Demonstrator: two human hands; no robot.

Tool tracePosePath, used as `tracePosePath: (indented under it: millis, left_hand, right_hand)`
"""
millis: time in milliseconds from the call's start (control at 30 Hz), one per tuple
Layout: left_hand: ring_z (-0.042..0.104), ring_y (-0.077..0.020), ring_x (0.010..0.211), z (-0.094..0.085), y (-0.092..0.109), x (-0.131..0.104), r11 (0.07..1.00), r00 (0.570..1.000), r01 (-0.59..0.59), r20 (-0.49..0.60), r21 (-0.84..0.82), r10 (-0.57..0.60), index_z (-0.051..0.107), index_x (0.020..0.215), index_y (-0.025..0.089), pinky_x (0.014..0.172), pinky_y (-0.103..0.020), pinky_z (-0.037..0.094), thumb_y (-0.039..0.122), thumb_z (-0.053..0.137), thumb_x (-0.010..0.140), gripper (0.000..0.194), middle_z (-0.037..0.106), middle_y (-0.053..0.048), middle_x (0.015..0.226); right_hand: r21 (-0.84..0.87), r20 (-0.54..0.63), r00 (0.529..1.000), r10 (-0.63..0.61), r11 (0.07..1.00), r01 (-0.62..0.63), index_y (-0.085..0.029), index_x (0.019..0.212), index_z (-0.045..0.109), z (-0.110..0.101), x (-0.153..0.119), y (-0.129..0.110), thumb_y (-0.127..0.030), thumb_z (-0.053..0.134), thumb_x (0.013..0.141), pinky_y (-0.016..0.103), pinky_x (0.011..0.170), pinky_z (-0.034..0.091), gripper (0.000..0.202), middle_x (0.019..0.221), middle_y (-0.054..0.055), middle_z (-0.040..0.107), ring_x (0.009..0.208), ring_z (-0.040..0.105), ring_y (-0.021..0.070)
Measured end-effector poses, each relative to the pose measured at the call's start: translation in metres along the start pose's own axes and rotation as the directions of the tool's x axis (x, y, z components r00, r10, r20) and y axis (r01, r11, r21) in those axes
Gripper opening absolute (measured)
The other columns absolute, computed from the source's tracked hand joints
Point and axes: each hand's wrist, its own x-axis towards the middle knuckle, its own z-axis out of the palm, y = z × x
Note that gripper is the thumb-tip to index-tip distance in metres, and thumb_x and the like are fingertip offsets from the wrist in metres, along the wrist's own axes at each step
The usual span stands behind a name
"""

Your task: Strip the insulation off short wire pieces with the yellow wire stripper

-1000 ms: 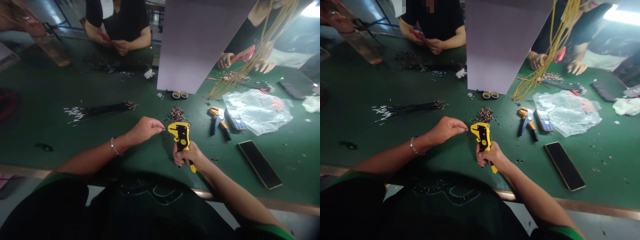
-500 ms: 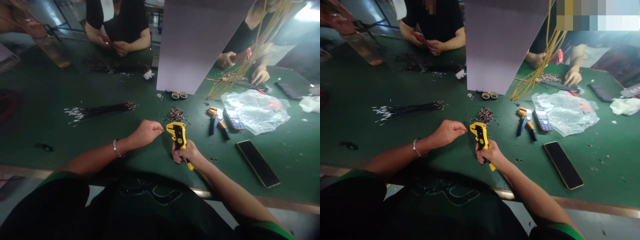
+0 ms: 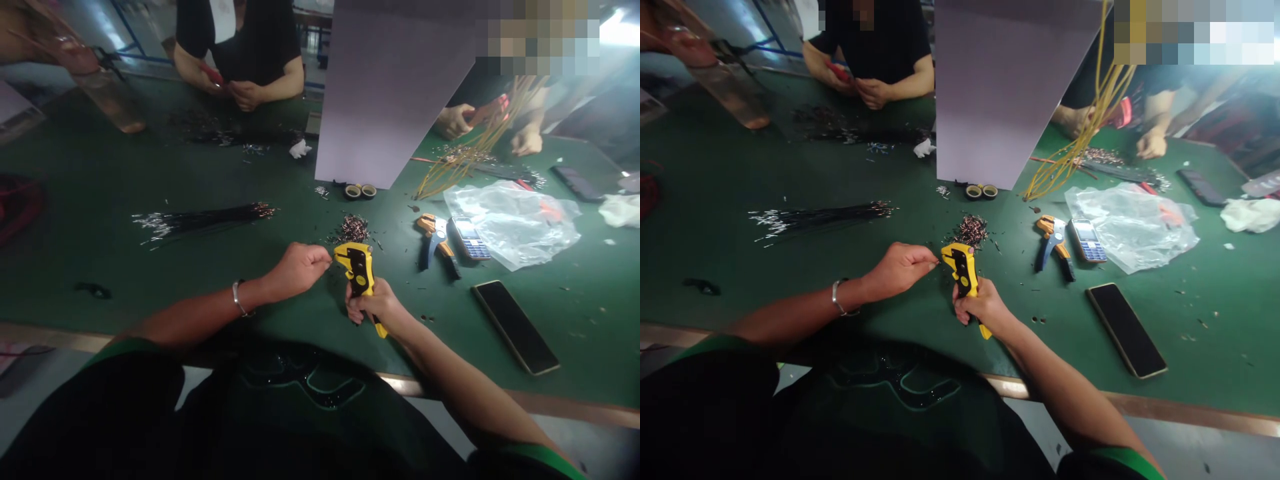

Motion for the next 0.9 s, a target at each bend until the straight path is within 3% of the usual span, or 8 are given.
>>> tracePosePath:
  millis: [133,433,700,767,900]
  left_hand:
    - [0.052,-0.0077,0.053,0.003,0.007,-0.006,0.998,0.999,-0.043,-0.006,0.047,0.044,0.067,0.069,0.014,0.052,-0.019,0.039,0.015,0.052,0.080,0.019,0.065,0.000,0.059]
    - [0.061,-0.0108,0.062,-0.009,-0.019,0.012,0.998,0.998,0.053,-0.046,0.036,-0.051,0.071,0.075,0.013,0.057,-0.021,0.043,0.017,0.057,0.076,0.015,0.072,-0.004,0.071]
    - [0.050,-0.0086,0.052,0.017,0.003,-0.009,0.973,0.986,-0.144,-0.060,0.180,0.157,0.063,0.065,0.015,0.054,-0.022,0.038,0.012,0.051,0.080,0.019,0.061,0.000,0.056]
    - [0.050,-0.0086,0.052,0.015,0.004,-0.009,0.981,0.989,-0.128,-0.056,0.149,0.137,0.063,0.065,0.015,0.053,-0.022,0.038,0.012,0.051,0.079,0.019,0.061,0.000,0.057]
    - [0.052,-0.0085,0.054,0.001,-0.003,-0.001,1.000,0.999,0.021,-0.050,-0.008,-0.021,0.068,0.071,0.014,0.054,-0.020,0.040,0.012,0.053,0.078,0.017,0.064,0.000,0.060]
  right_hand:
    - [-0.032,-0.006,1.000,-0.012,0.999,0.012,-0.016,0.063,0.056,0.002,-0.001,0.001,-0.008,0.062,0.055,0.023,0.034,0.039,0.013,0.040,-0.006,0.052,0.032,0.043,0.0088]
    - [0.012,-0.021,1.000,0.017,1.000,-0.017,-0.015,0.062,0.057,0.000,-0.002,0.001,-0.008,0.062,0.052,0.024,0.033,0.040,0.014,0.041,-0.005,0.052,0.032,0.043,0.0093]
    - [-0.063,-0.039,0.998,-0.046,0.997,0.043,-0.016,0.064,0.056,-0.006,0.003,0.010,-0.008,0.060,0.053,0.023,0.033,0.040,0.014,0.038,-0.006,0.051,0.030,0.043,0.0095]
    - [-0.064,-0.045,0.998,-0.052,0.997,0.049,-0.016,0.063,0.056,-0.004,0.003,0.009,-0.009,0.061,0.053,0.023,0.033,0.040,0.013,0.038,-0.006,0.050,0.030,0.043,0.0095]
    - [-0.021,-0.036,0.999,-0.040,0.999,0.039,-0.016,0.063,0.056,-0.002,0.001,0.005,-0.008,0.061,0.053,0.023,0.033,0.039,0.014,0.039,-0.006,0.051,0.031,0.043,0.0092]
